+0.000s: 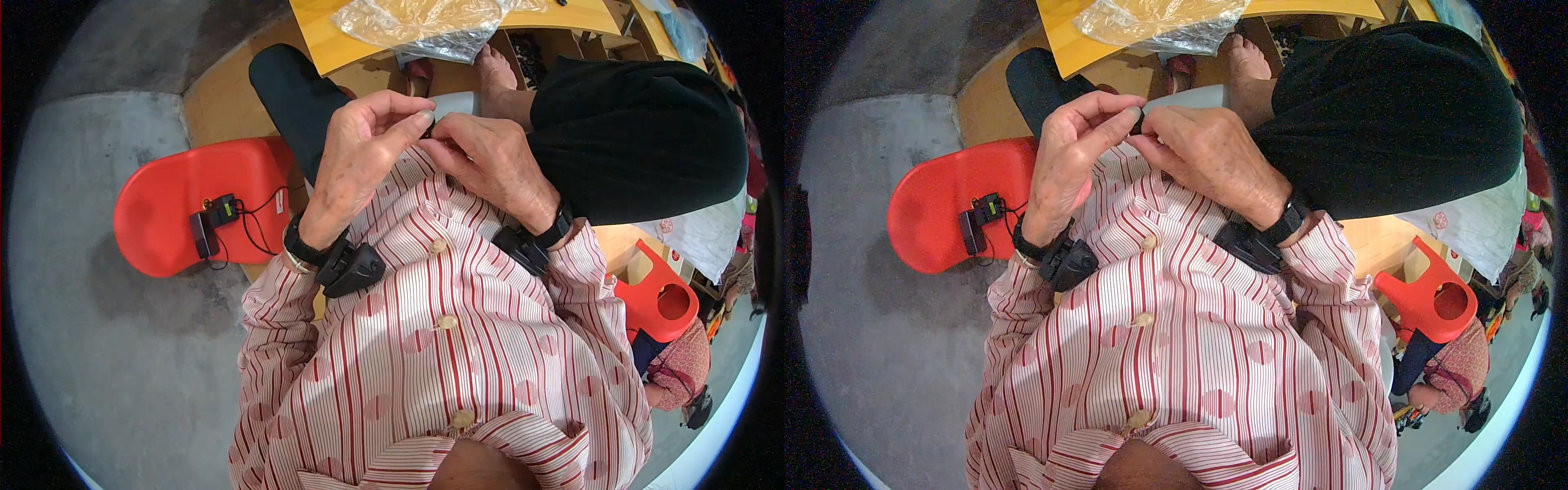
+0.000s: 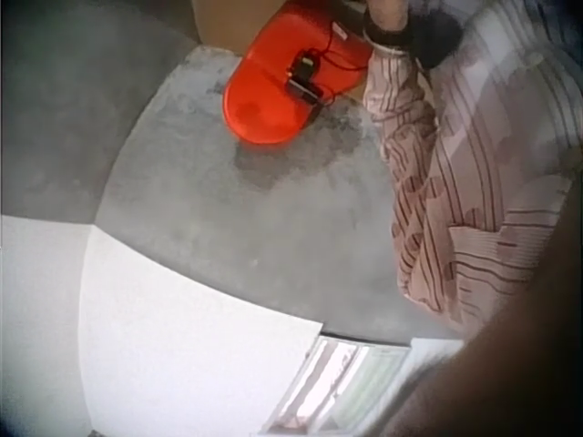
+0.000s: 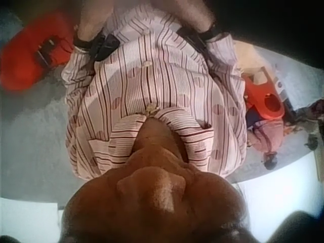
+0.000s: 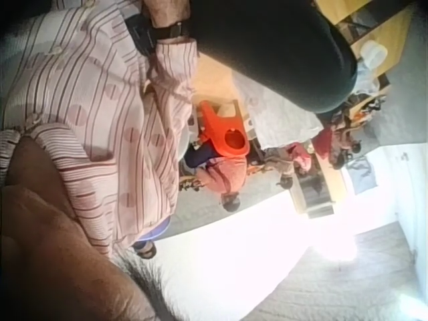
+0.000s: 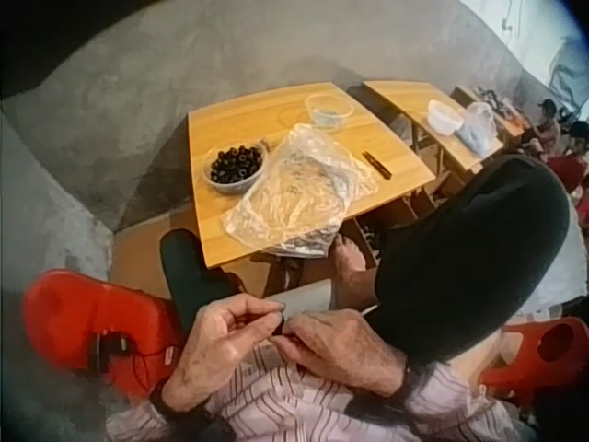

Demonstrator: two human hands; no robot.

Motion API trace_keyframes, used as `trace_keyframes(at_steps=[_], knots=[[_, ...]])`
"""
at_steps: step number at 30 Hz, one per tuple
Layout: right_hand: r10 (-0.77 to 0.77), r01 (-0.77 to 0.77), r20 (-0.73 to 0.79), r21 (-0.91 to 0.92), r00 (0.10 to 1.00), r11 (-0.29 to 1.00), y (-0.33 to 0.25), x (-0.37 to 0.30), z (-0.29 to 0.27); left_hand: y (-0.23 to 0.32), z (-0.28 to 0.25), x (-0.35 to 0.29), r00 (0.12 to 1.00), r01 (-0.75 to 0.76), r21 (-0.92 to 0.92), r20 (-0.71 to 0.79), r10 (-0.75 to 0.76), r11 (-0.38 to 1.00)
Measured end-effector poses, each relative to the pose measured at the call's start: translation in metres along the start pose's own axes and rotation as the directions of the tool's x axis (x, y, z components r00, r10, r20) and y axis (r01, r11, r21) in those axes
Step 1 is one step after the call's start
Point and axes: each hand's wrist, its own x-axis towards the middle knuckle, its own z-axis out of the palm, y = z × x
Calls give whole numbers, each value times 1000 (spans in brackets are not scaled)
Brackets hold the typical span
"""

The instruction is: The person assembles small plastic components by hand, inserting small black circular items into a container.

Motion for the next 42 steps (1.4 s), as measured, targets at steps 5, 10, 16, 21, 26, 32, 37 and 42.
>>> trace_keyframes(at_steps=[5, 10, 16, 21, 26, 32, 37, 42], knots=[[104, -106, 51, 42, 993, 993, -1, -1, -4, -7, 3, 2, 1000, 6, -44, -8, -7, 999], [70, -69, -10, 21, 998, 997, 0, 0, -6, -8, 5, 2, 999, 23, -31, -27, -24, 999], [41, -40, -61, 16, 997, 999, 2, 0, -8, -10, 7, 3, 995, 87, -156, -32, -93, 984], [-64, 67, -125, 19, 990, 998, 4, 2, -8, -5, 4, 1, 992, 120, -180, -8, -123, 976], [-43, 50, -119, 60, 992, 997, 2, 3, -9, -6, -2, -2, 990, 142, -205, 41, -136, 969], [44, -23, -103, 188, 994, 982, 4, 1, -9, -2, 1, -6, 992, 127, -205, 37, -122, 970], [57, -40, -90, 183, 994, 982, -2, 5, -14, 1, 1, -8, 994, 110, -188, 32, -106, 976], [81, -70, -79, 141, 994, 988, -4, 6, -14, 1, 1, -9, 998, 67, -168, 29, -63, 984]])
